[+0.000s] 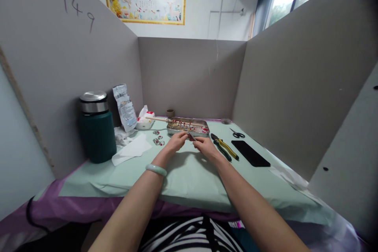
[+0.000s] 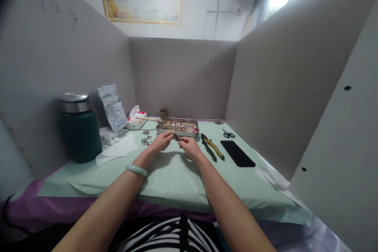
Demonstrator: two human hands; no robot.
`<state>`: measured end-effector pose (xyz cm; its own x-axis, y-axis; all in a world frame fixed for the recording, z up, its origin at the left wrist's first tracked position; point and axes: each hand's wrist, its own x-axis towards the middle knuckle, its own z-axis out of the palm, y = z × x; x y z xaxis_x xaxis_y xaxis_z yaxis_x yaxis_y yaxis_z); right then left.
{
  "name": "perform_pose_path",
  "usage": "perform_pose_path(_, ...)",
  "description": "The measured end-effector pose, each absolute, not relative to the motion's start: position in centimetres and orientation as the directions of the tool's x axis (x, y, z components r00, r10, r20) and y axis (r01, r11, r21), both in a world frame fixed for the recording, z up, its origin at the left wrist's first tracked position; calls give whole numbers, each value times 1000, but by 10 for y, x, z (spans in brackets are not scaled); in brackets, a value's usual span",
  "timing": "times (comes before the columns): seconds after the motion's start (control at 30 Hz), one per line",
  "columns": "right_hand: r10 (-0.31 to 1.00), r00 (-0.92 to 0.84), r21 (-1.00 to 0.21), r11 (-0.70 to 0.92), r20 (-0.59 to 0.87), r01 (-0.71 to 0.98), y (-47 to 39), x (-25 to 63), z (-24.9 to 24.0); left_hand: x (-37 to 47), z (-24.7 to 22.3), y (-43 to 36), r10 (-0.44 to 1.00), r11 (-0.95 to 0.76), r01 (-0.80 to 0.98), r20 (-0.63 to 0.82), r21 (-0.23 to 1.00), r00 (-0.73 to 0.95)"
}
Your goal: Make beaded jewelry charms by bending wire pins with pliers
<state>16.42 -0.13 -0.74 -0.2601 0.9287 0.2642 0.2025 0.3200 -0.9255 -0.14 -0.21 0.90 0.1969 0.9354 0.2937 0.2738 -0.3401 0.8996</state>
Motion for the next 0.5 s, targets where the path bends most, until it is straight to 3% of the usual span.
perform_pose_path(0.17,865,-281,-821,490,416,292,0,165,-8,-5,5,1,945,-280,218,229,935,234)
perform_pose_path(0.37,925,-294,-940,298,240,170,-7,164,-3,-5,7,-3,926,-276,120,230,954,299)
perform_pose_path(0.5,922,-282,-943,308,264,124,-6,165,-2,-6,12,-8,931,-172,-5,164,985,326)
